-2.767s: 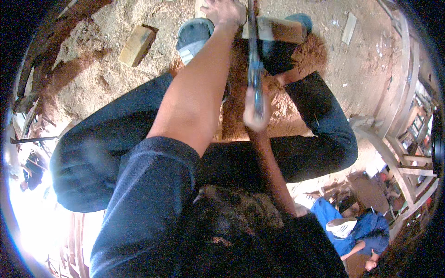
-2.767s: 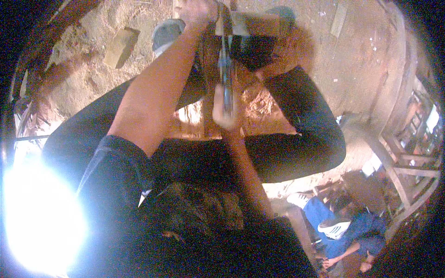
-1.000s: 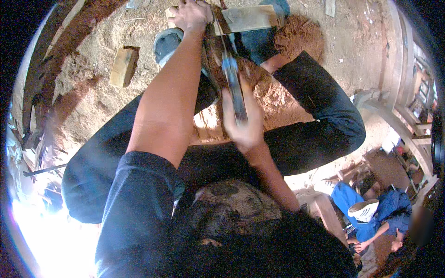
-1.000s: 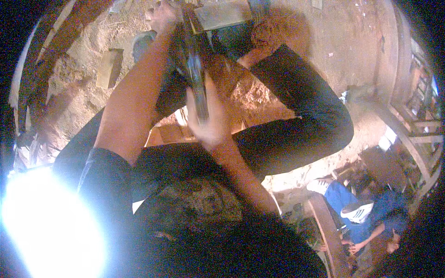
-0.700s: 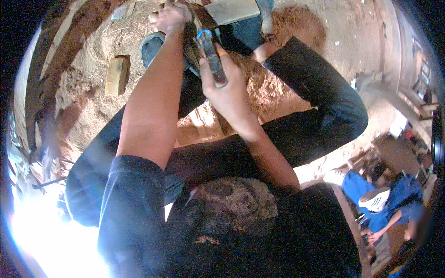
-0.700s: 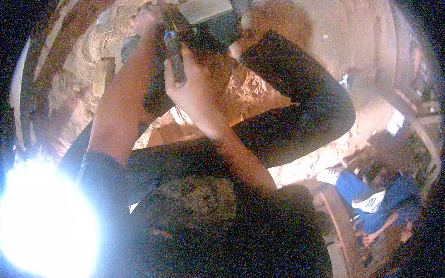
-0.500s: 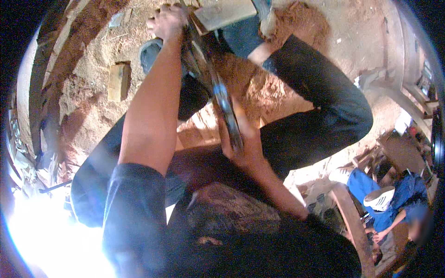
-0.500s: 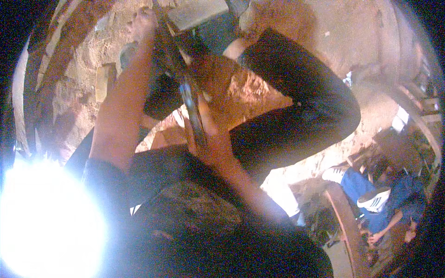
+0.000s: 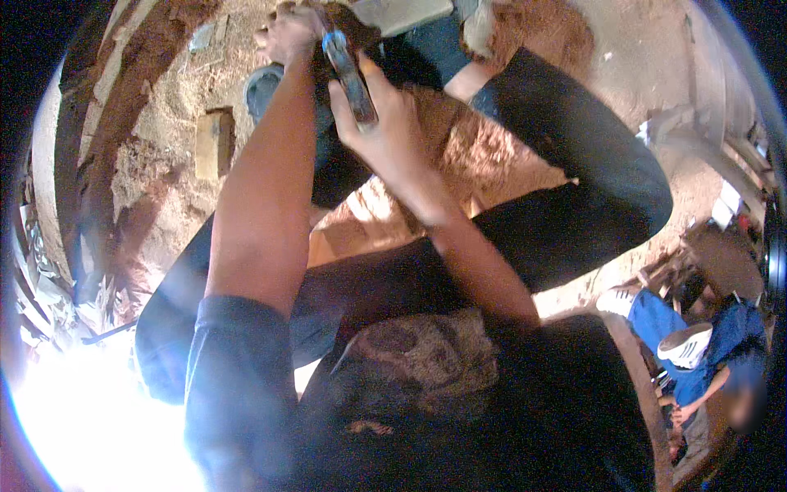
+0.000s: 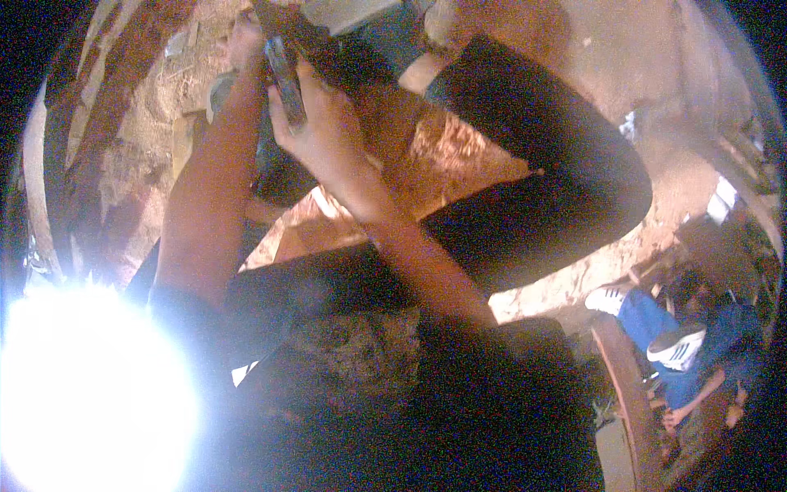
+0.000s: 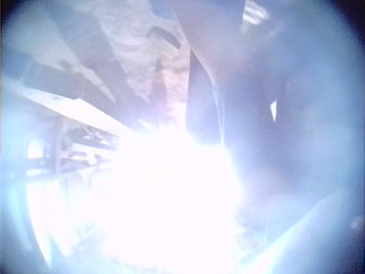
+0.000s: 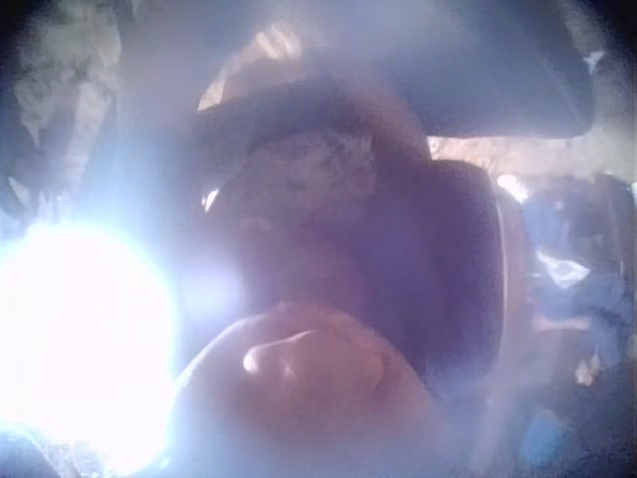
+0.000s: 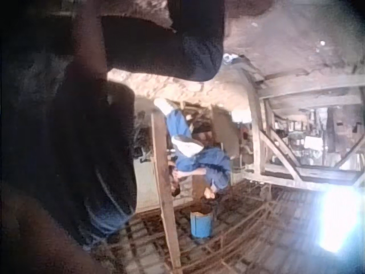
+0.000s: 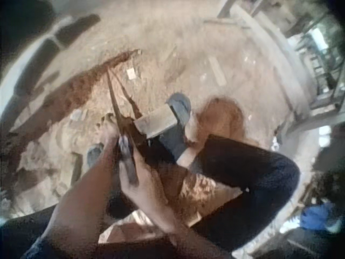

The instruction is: The person sits on the floor and uses a hand saw to cut a small wooden block held between their legs. They repeatedly saw back and forth along the same line to split the wood.

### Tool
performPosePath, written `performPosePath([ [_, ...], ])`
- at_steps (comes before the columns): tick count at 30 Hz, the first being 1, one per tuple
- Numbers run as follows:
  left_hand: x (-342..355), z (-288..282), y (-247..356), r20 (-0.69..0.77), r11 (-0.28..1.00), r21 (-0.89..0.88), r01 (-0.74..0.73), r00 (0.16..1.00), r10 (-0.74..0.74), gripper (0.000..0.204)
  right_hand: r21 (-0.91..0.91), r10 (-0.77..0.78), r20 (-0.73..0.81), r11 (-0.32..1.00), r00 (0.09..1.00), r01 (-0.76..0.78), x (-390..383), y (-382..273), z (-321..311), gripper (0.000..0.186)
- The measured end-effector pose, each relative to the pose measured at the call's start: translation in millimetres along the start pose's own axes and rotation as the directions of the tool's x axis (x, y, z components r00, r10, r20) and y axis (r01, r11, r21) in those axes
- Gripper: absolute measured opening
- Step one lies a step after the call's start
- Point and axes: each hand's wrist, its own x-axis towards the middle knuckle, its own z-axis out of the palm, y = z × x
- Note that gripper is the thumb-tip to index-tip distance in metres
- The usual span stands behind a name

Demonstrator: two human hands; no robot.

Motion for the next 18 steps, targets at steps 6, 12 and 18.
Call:
performPosePath([
  [6, -0.1, -19.0, 8.9, 0.021, 0.997, -0.053, 0.061, 0.998, -0.06, 0.038, -0.009, -0.175, -0.058, 0.984, 0.983, 0.175, -70.6, 42.5, -11.3, 0.048],
  [12, -36.4, -52.5, 41.3, 0.063, 0.995, -0.086, 0.049, 0.997, -0.044, 0.042, 0.005, -0.062, -0.01, 0.998, 0.998, 0.062, -4.0, 7.8, 2.7, 0.045],
  [18, -35.4, -68.6, 41.2, 0.095, 0.98, -0.18, 0.084, 0.993, -0.068, 0.041, -0.151, -0.27, -0.158, 0.957, 0.95, 0.247, -61.6, 53.6, 5.5, 0.045],
])
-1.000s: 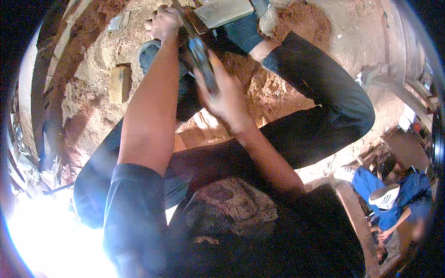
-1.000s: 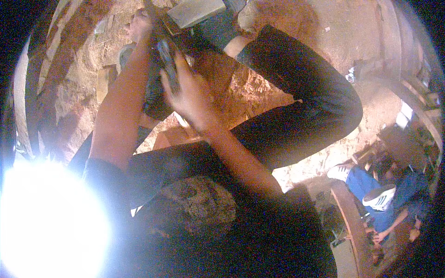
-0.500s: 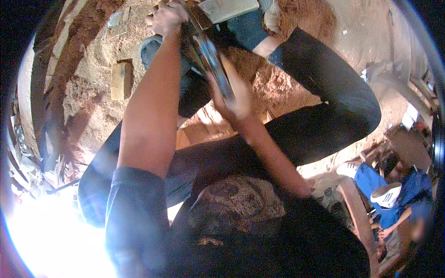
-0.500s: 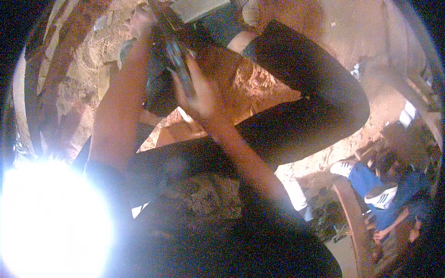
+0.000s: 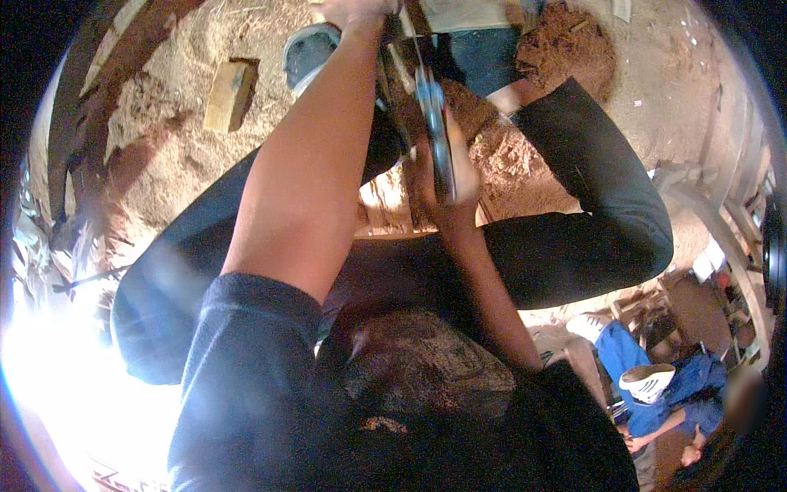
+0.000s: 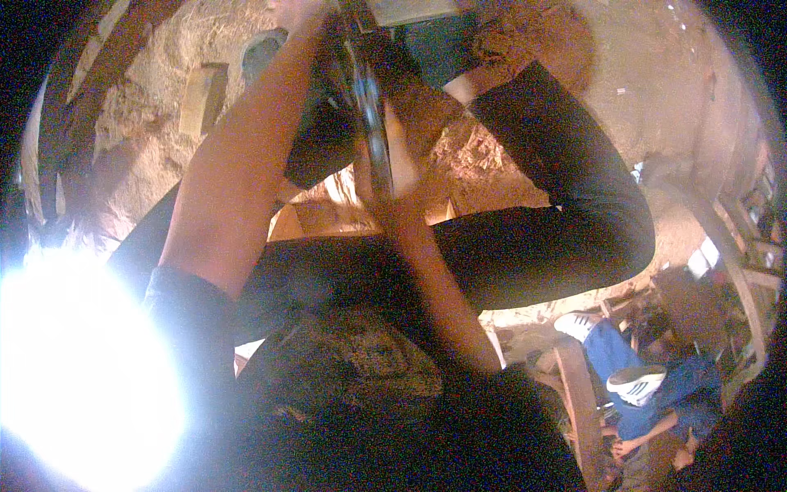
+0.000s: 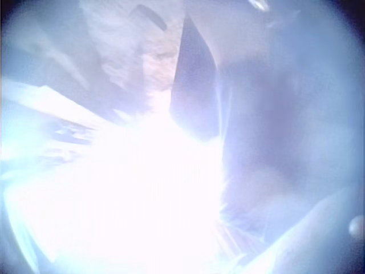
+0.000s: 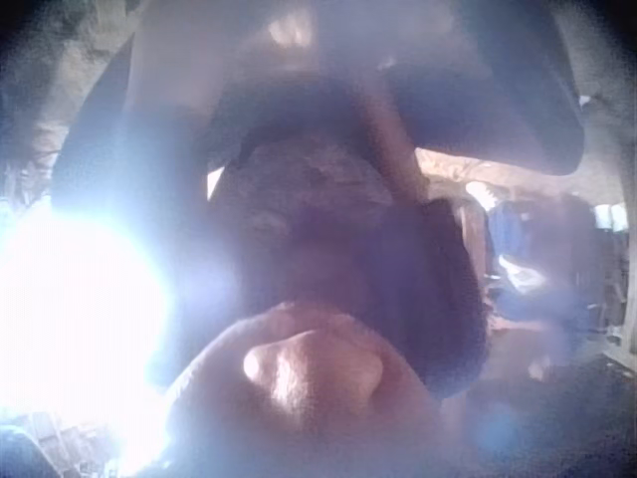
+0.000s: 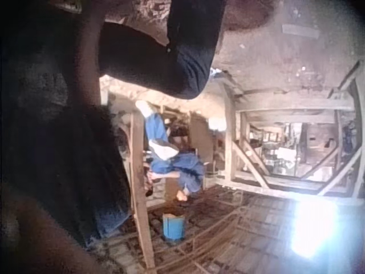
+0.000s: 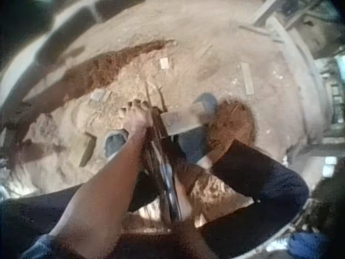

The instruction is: The person sits on the floor and uses a hand saw to cut a small wooden block held between their legs. They repeatedly saw back and forth along the same line to split the wood.

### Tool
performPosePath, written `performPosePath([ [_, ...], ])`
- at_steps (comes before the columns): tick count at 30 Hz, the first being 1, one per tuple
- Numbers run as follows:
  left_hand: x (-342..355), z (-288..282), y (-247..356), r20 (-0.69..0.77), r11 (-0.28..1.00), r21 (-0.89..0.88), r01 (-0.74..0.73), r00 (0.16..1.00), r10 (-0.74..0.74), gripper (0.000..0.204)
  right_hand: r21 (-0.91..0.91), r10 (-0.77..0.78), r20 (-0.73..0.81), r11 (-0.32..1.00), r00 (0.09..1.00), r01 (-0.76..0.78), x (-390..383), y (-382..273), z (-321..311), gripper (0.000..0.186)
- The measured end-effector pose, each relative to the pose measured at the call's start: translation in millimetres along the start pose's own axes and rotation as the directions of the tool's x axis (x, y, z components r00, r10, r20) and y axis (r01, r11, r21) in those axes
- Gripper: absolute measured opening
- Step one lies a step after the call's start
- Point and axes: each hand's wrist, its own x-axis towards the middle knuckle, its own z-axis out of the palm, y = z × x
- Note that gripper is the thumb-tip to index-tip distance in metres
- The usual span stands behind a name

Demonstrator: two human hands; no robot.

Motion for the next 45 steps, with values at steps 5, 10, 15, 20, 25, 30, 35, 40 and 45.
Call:
performPosePath([
  [5, 10.2, 7.2, 0.4, -0.048, 1.0, 0.006, -0.022, 0.999, 0.022, 0.042, 0.096, 0.276, 0.21, 0.949, 0.938, -0.301, 55.3, -38.6, 0.3, 0.043],
  [10, 9.1, 7.0, -12.8, -0.128, 0.998, 0.052, 0.025, 0.992, -0.018, 0.042, 0.006, -0.025, 0.129, 1.0, 0.991, 0.025, 10.5, 1.7, 1.9, 0.041],
  [15, 7.0, 12.3, -3.4, -0.11, 1.0, 0.016, 0.026, 0.994, -0.025, 0.042, 0.125, 0.117, 0.179, 0.982, 0.977, -0.14, 64.2, -28.4, 7.6, 0.037],
  [20, 10.4, -2.7, -2.7, -0.054, 0.997, 0.027, 0.073, 0.996, -0.071, 0.044, -0.008, -0.058, 0.089, 0.998, 0.994, 0.059, 3.3, 8.9, 8.0, 0.04],
  [25, 15.0, 18.4, -16.7, -0.061, 1.0, -0.013, 0.016, 0.998, -0.017, 0.043, 0.108, 0.218, 0.254, 0.962, 0.942, -0.252, 61.9, -36.8, 11.9, 0.039],
  [30, 11.0, 11.8, -2.7, -0.116, 0.998, 0.036, 0.049, 0.992, -0.045, 0.041, 0.245, 0.216, 0.214, 0.932, 0.953, -0.267, -8.8, 29.9, -6.4, 0.045],
  [35, 18.0, 19.1, -13.6, -0.114, 1.0, 0.019, 0.014, 0.993, -0.011, 0.044, 0.256, 0.015, 0.078, 0.966, 0.997, -0.035, 103.3, -26.3, 28.8, 0.029],
  [40, 24.4, 55.4, -9.2, -0.065, 0.974, -0.225, -0.002, 0.998, -0.013, 0.05, 0.43, 0.255, 0.013, 0.871, 0.967, -0.235, 127.0, -30.2, -32.8, 0.022],
  [45, 155.0, 106.0, -187.5, -0.111, 0.965, -0.243, -0.1, 0.991, 0.074, 0.061, 0.599, 0.288, 0.162, 0.732, 0.944, -0.326, 82.4, -84.8, -83.7, 0.022],
])
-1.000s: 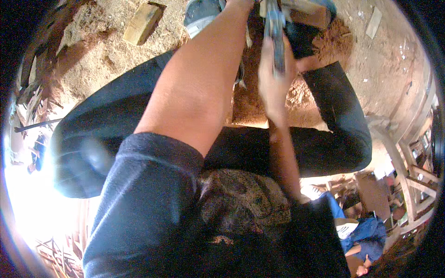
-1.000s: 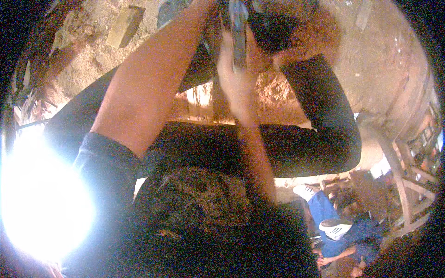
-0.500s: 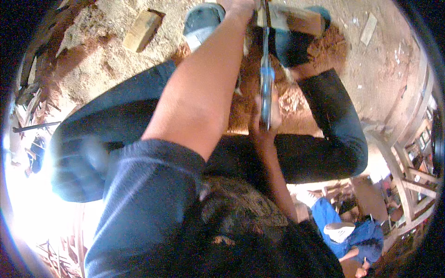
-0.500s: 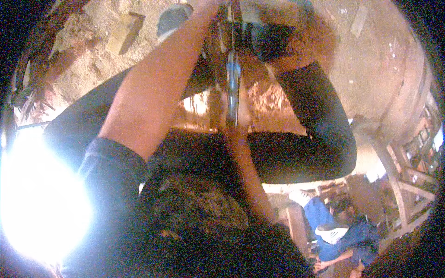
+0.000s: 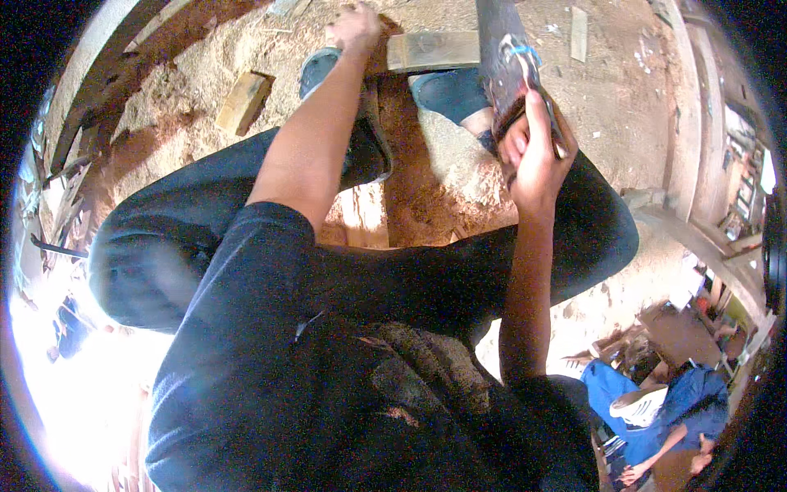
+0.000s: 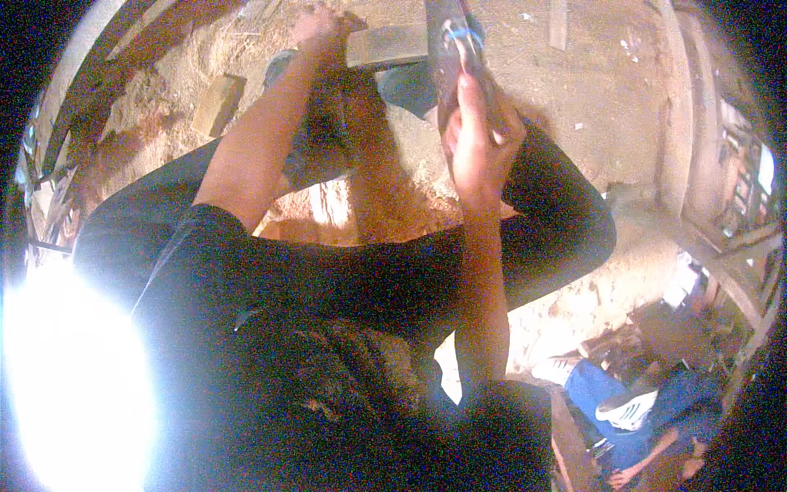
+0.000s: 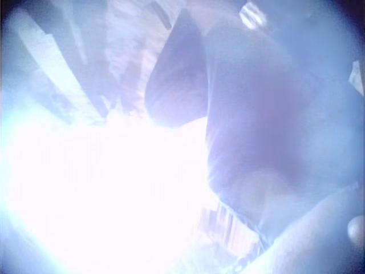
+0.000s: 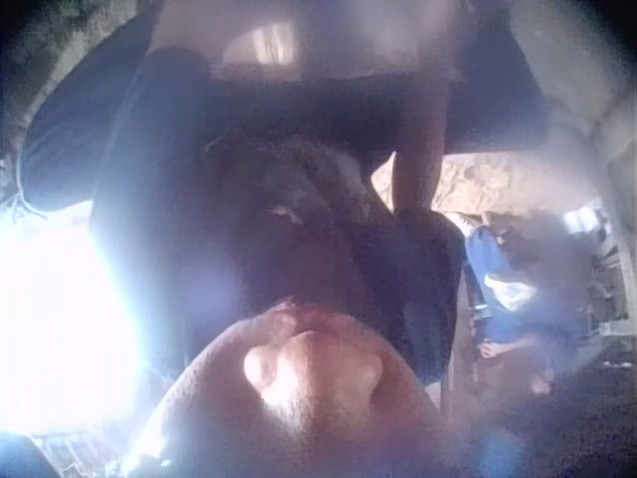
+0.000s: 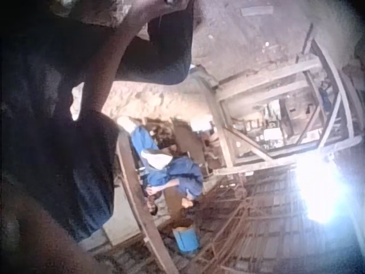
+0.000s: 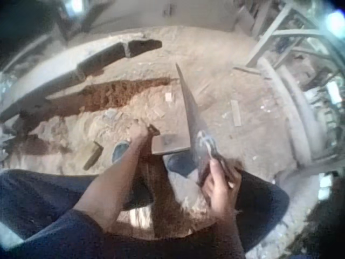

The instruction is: The person sits on the floor and uses a hand saw to cut a small wooden block held between their legs. They repeatedly saw back and forth along the same line to split the wood.

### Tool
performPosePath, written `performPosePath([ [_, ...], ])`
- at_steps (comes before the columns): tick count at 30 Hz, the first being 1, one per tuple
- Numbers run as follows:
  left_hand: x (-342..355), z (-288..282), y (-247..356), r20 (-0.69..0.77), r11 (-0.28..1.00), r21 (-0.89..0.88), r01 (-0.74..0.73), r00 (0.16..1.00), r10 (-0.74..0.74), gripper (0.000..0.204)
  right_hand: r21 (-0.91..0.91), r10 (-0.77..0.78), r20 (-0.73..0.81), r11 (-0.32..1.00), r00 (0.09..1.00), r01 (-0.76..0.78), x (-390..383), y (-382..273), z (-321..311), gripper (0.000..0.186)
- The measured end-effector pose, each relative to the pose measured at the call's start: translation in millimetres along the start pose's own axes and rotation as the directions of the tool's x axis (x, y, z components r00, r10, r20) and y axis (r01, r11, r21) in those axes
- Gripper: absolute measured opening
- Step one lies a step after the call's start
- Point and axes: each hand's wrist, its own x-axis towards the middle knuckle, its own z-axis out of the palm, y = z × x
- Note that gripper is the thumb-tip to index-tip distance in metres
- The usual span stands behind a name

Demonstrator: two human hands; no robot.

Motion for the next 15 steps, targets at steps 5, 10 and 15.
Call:
performPosePath([
  [5, -33.8, -7.8, 143.3, 0.305, 0.914, 0.025, -0.405, 0.874, 0.379, 0.064, -0.21, -0.181, -0.269, 0.97, 0.946, 0.126, -15.4, 35.7, -97.4, 0.02],
  [10, -83.4, -118.3, 181.3, 0.647, 0.719, 0.421, -0.553, 0.739, 0.189, 0.089, -0.06, -0.051, -0.266, 0.998, 0.963, 0.037, -15.1, 52.1, -76.0, 0.018],
  [15, -152.3, -124.1, 203.4, 0.574, 0.64, 0.525, -0.561, 0.789, 0.22, 0.119, -0.012, 0.014, -0.132, 1.0, 0.991, -0.016, -19.5, 54.2, -86.8, 0.021],
])
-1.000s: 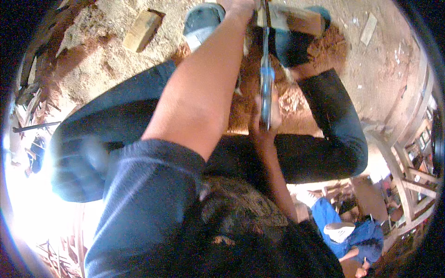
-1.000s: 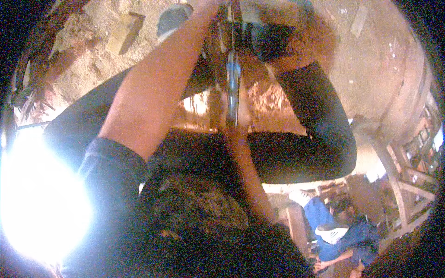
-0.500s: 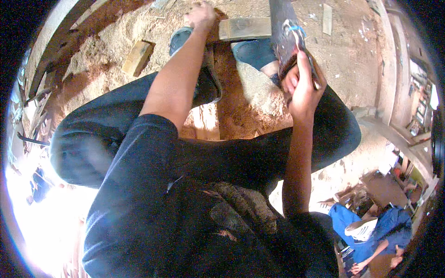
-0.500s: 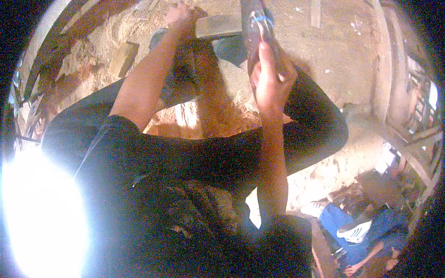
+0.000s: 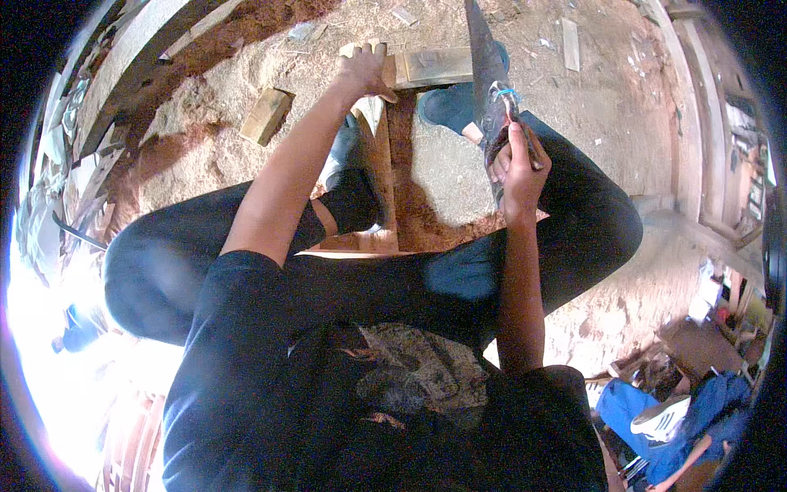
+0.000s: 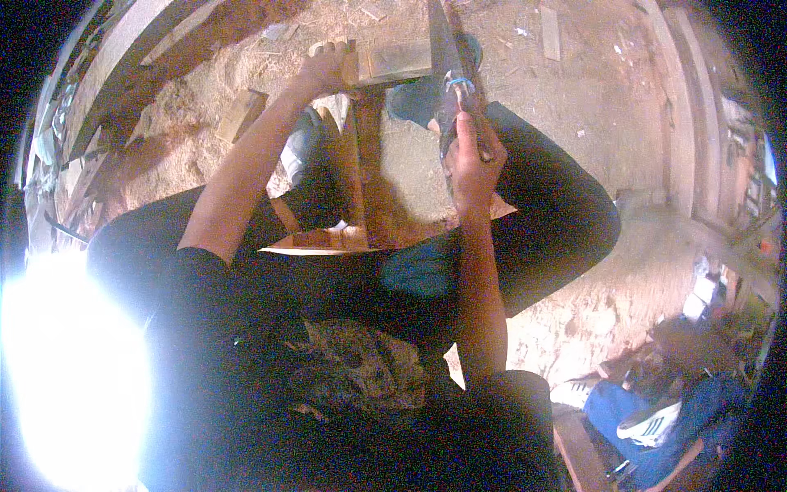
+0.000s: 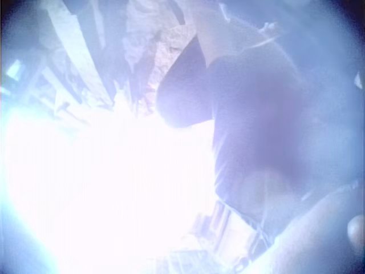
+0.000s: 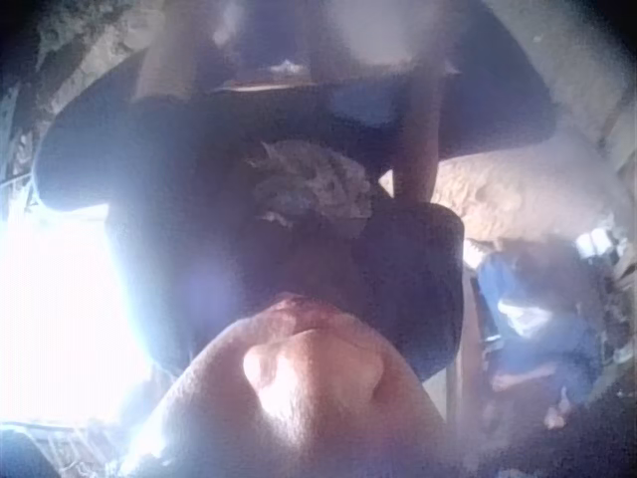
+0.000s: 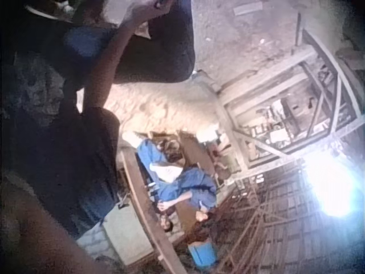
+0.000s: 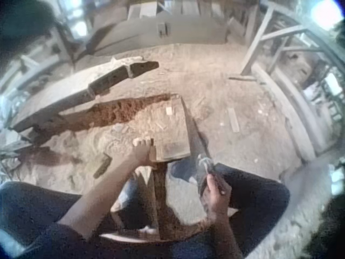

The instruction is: The person sits on the floor and uses a hand saw to cut a small wooden block held between their legs. They repeatedly saw back and forth along the same line to split the wood.

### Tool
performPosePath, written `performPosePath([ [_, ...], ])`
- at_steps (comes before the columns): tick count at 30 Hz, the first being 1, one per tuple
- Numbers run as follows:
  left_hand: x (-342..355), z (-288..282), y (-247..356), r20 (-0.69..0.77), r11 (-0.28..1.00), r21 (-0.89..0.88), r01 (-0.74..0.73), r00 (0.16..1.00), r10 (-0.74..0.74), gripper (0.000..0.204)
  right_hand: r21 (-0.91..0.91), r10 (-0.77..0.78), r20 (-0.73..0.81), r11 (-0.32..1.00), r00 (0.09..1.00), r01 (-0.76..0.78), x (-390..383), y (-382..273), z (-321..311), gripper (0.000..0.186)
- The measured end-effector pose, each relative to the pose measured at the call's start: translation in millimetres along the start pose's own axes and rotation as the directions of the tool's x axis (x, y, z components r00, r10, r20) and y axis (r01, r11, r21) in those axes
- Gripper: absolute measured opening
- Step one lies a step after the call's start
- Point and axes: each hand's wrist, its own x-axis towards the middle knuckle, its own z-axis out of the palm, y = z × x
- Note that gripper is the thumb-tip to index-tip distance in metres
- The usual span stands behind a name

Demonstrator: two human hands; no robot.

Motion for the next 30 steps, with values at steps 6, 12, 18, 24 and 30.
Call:
performPosePath([
  [6, 14.6, 19.6, -35.9, -0.206, 0.98, -0.123, -0.158, 0.97, 0.131, 0.103, -0.044, 0.105, -0.004, 0.994, 0.994, -0.105, -5.3, 16.0, 3.6, 0.026],
  [12, 33.1, -21.4, -51.7, 0.281, 0.866, -0.494, -0.072, 0.93, 0.238, 0.075, 0.013, -0.011, -0.009, 1.0, 1.0, 0.011, 0.9, 2.8, 9.1, 0.026],
  [18, 28.4, 8.9, -84.5, 0.147, 0.716, -0.673, -0.186, 0.915, 0.375, 0.077, 0.0, 0.041, -0.035, 0.999, 0.999, -0.041, 0.1, 4.3, 24.3, 0.027],
  [24, 32.7, 31.3, -51.4, 0.106, 0.935, -0.353, -0.027, 0.992, 0.069, 0.1, -0.132, 0.178, -0.041, 0.974, 0.983, -0.182, 0.5, 13.6, 27.2, 0.024],
  [30, 22.5, 21.9, -37.1, 0.112, 0.952, -0.266, 0.151, 0.986, -0.125, 0.093, -0.149, 0.058, 0.083, 0.988, 0.995, -0.045, 4.2, 19.9, 28.5, 0.022],
])
